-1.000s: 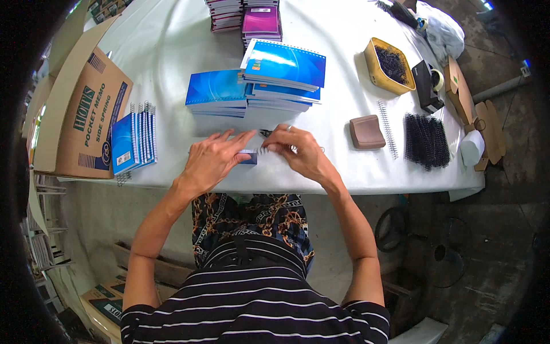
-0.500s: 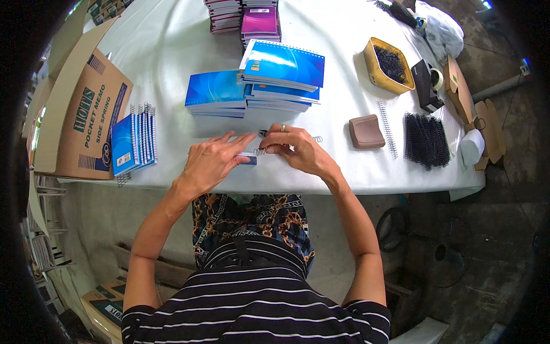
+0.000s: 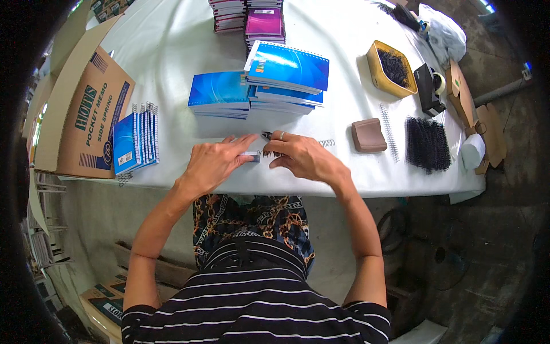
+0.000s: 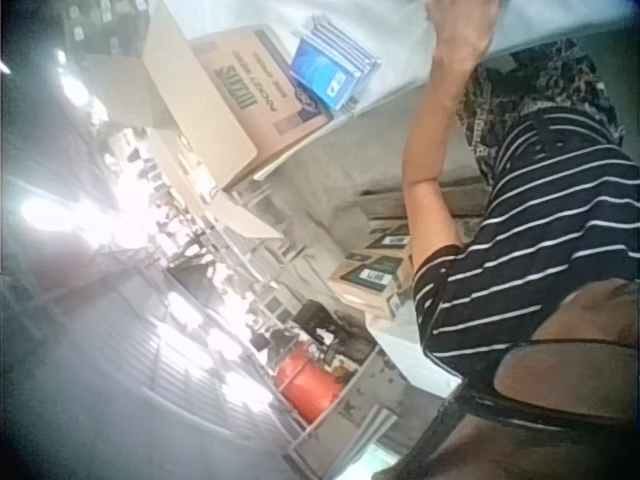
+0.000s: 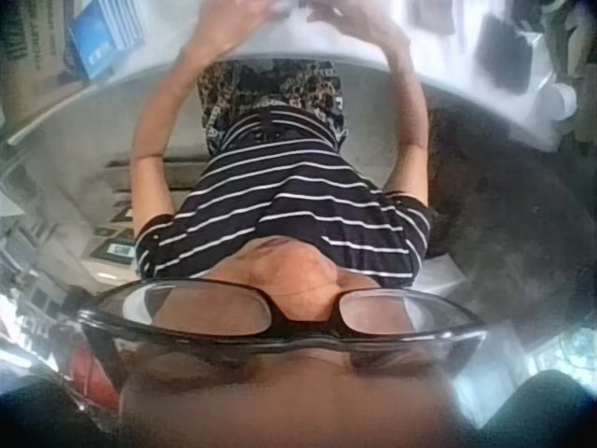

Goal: The person assembles notebooks by sliding spiral bindings into stacked paper and covers using their hands and a small tool, then places the finished notebooks into a cardboard box.

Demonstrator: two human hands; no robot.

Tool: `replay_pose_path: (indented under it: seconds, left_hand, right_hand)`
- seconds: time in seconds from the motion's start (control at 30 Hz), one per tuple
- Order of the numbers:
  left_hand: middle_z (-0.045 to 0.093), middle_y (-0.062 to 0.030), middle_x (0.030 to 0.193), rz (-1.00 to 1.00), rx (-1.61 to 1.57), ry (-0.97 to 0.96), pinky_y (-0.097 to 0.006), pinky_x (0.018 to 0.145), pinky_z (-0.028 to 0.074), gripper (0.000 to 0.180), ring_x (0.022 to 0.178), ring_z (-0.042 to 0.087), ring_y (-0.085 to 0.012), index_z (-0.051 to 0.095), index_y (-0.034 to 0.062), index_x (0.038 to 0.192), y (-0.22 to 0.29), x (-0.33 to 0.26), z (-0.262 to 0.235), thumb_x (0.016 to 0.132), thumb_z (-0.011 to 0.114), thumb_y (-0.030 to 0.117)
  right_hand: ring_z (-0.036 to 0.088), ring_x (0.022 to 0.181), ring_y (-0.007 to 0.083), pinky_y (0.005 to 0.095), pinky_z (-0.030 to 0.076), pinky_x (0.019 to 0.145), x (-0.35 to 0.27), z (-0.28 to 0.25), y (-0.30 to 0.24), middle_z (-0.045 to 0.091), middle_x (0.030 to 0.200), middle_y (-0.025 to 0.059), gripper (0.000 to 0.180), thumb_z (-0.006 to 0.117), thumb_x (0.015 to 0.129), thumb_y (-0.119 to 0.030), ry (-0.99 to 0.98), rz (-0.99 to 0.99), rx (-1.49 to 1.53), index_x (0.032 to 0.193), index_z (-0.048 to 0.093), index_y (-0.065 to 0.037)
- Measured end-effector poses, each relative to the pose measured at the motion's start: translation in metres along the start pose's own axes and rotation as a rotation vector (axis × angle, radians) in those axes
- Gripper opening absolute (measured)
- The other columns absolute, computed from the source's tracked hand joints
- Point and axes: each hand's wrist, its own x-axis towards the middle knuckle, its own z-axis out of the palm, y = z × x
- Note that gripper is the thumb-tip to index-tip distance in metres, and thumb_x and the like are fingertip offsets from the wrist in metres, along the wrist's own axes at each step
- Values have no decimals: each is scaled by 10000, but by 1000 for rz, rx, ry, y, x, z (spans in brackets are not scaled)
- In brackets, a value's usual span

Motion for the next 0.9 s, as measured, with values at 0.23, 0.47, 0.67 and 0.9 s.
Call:
replay_pose_path:
  seconds: [0.23, 0.47, 0.67, 0.9]
  left_hand:
    - [673, -107, 1205, -17, 94, -39, -470, 818, 562, 487, 1090, 647, -350, 525, 203, 1385, 7, 6, -11, 932, 583, 376]
    - [672, -92, 1207, -66, -2, -84, -455, 773, 573, 481, 989, 681, -341, 533, 190, 1375, 2, 9, -5, 922, 606, 335]
    - [675, -86, 1198, -66, -34, -94, -430, 702, 582, 494, 858, 709, -311, 534, 186, 1371, 2, 10, -9, 898, 644, 281]
    - [666, -67, 1224, -78, 2, -81, -420, 713, 587, 514, 862, 709, -299, 534, 219, 1372, 3, 9, -6, 877, 671, 246]
  right_hand:
    - [640, 845, 330, 461, 502, 709, -2, 23, -16, 638, 945, 139, 224, 656, 859, -69, 234, 154, -69, 1061, 566, -31]
    - [611, 825, 339, 463, 498, 705, 5, 29, -4, 589, 928, 137, 209, 660, 867, -106, 207, 35, -144, 1034, 551, -44]
    - [604, 841, 324, 434, 489, 727, 11, 30, -2, 583, 1023, 134, 271, 657, 879, -102, 107, 66, -175, 1121, 549, -43]
    - [602, 939, 349, 470, 493, 784, 8, 29, -10, 571, 955, 127, 259, 659, 879, -115, 157, 153, -102, 1081, 512, -47]
